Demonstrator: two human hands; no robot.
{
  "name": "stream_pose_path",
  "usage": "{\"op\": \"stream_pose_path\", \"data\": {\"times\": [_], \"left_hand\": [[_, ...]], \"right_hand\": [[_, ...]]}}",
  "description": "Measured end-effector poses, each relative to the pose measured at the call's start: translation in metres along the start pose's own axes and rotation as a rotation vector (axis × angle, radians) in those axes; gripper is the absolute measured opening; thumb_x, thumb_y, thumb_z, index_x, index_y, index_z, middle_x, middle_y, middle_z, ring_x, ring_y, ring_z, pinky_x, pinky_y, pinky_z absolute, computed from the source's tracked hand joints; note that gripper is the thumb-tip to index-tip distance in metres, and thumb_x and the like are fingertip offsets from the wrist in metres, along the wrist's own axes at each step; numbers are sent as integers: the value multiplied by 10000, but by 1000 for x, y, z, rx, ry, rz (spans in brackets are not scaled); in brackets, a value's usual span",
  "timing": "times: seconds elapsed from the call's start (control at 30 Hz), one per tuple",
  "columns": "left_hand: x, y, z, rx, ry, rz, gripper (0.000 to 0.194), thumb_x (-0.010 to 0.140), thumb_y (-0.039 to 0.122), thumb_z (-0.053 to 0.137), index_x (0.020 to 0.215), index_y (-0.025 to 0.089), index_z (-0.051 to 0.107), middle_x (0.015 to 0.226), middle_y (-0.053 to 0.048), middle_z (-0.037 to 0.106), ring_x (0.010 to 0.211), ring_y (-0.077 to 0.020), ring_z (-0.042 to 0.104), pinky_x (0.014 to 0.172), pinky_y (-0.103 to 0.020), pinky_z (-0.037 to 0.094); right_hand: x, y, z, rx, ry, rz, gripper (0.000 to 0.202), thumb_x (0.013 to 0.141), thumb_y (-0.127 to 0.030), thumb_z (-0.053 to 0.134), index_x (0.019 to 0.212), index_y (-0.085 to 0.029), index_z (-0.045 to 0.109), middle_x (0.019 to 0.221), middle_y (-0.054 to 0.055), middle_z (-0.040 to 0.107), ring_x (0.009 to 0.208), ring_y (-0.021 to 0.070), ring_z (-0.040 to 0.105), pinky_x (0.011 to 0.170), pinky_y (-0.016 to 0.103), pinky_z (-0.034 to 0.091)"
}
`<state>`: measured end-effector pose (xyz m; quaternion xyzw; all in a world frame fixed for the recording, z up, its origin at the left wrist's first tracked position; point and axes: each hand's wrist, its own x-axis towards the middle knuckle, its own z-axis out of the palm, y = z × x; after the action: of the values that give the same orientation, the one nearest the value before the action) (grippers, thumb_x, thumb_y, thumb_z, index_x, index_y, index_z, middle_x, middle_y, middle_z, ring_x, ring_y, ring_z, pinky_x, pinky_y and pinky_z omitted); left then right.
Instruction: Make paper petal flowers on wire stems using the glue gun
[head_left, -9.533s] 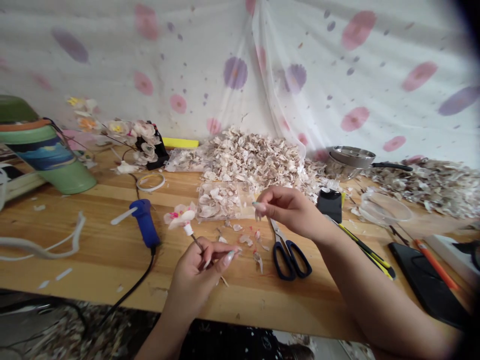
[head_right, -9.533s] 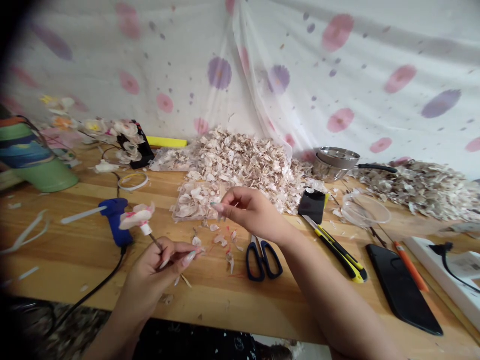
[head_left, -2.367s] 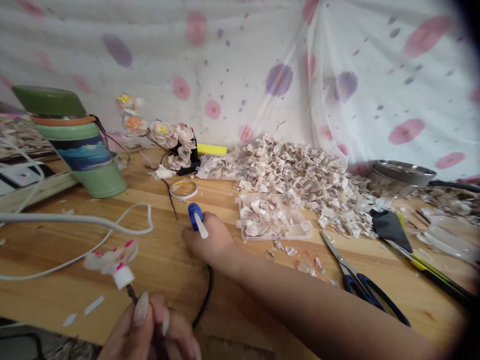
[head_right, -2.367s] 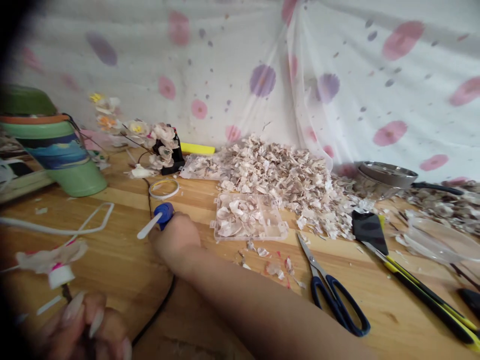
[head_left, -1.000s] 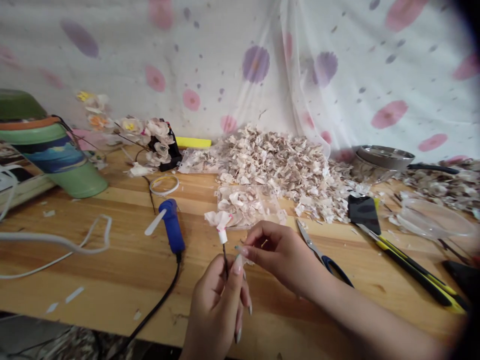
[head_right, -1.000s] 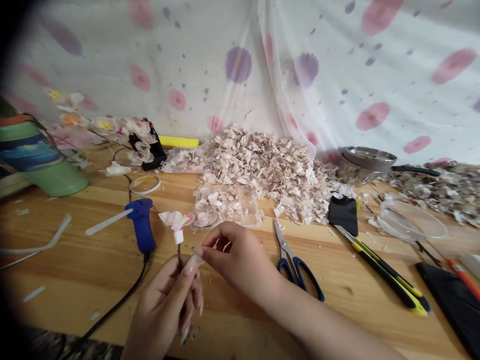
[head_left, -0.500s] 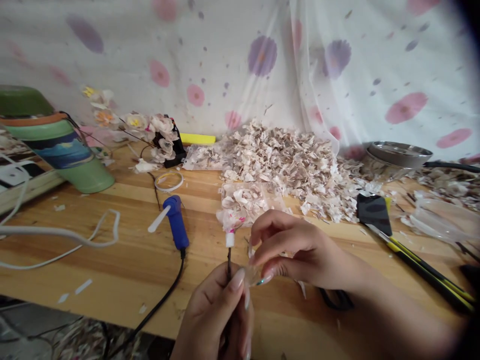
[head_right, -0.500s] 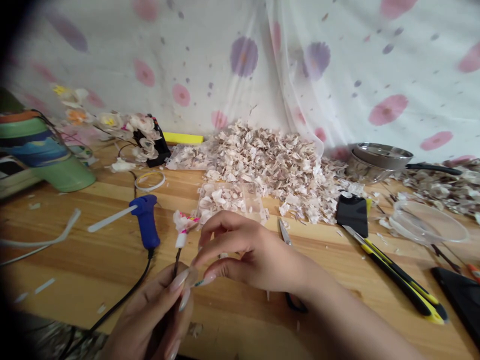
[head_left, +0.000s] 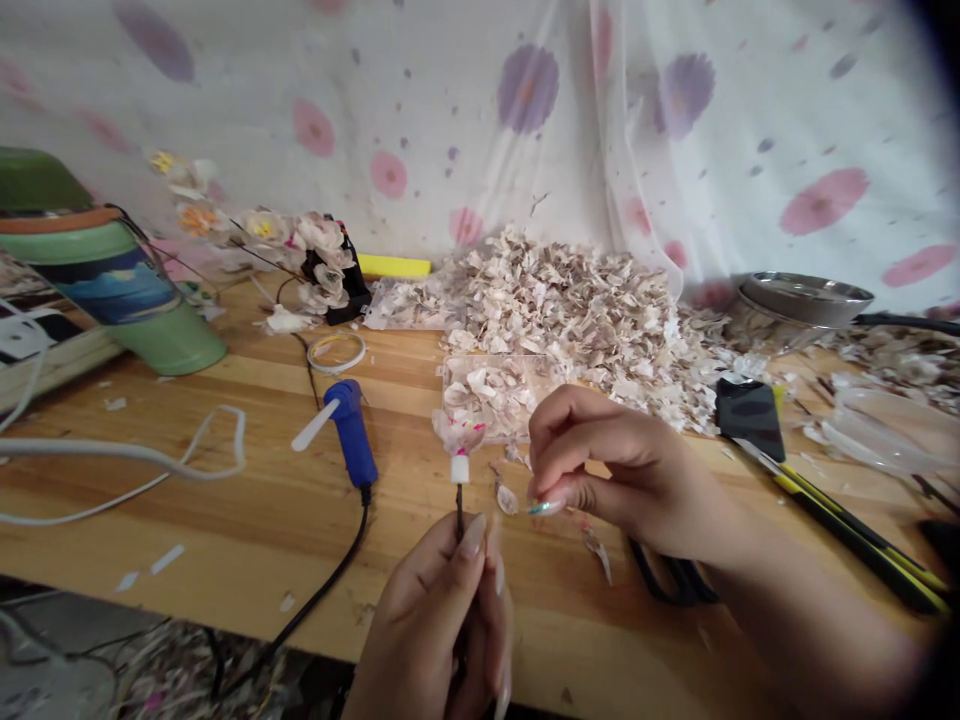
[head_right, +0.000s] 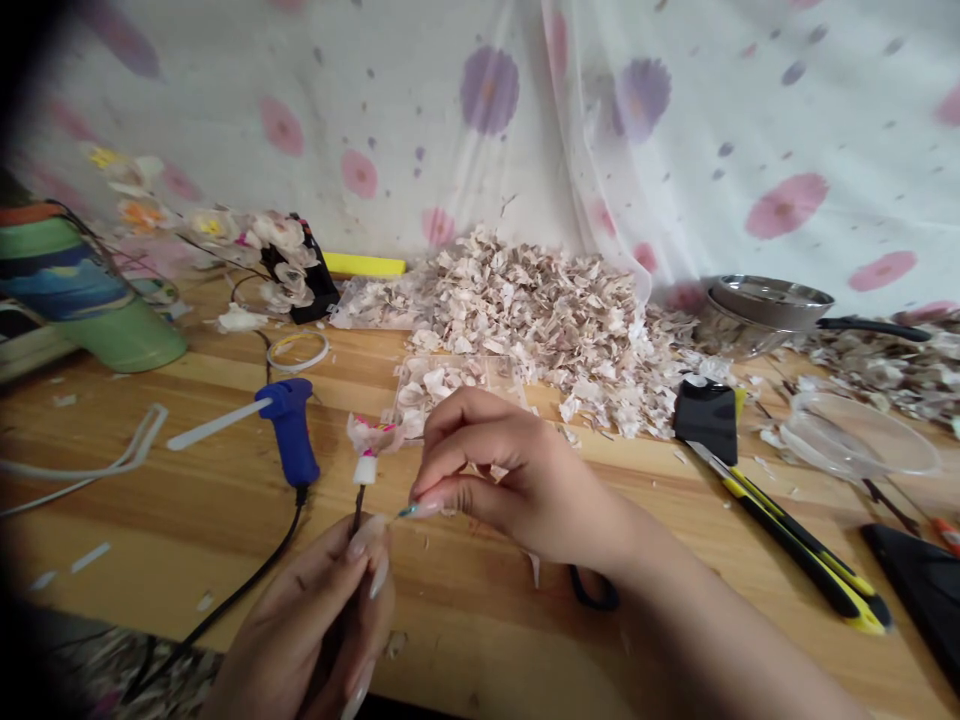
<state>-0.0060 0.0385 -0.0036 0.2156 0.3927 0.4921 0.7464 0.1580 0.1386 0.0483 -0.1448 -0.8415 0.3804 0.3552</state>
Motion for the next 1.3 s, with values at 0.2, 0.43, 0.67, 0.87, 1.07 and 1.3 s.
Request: {"op": "stream_pose_path", "data": {"times": [0.2,0.43,0.67,0.87,1.07,1.3], "left_hand": [[0,-2,2,80,8,-17,495,723,631,691,617,198,477,323,98,472,246,-2,230,285,-97,187],[-1,0,3,104,34,-52,509,684,649,707,603,201,478,307,92,472,231,1,227,274,-102,172],[-1,-4,1,78,14,-50,457,748,620,670,658,197,521,334,77,514,228,0,243,270,-100,172],[1,-9,-1,114,41,-52,452,747,629,666,737,187,569,361,50,568,219,-15,319,269,-104,193],[1,-9,5,177,51,-102,512,682,686,673,714,189,554,326,50,542,213,-15,313,269,-106,180],[0,-9,13,271,32,-126,535,670,711,653,698,188,545,339,39,540,236,-17,328,284,-109,195]], "right_hand": [[0,1,-8,-6,-153,-22,239,828,-105,703,1064,-136,691,1028,80,607,989,151,583,868,284,503],[-1,1,-1,35,-188,-59,106,867,-75,639,877,-144,719,972,66,581,912,125,593,771,246,524],[0,-4,-1,40,-108,36,58,845,-84,675,817,-128,704,901,49,586,875,120,582,779,240,496],[-1,-14,-2,-25,237,317,74,842,-189,694,772,-176,675,833,10,589,769,121,561,702,263,445],[-2,-12,5,-92,212,435,84,826,-223,693,750,-189,681,902,21,618,816,138,576,696,270,423],[-1,-8,9,-245,240,356,100,839,-145,675,746,-181,686,891,20,615,803,125,568,657,244,428]]}}
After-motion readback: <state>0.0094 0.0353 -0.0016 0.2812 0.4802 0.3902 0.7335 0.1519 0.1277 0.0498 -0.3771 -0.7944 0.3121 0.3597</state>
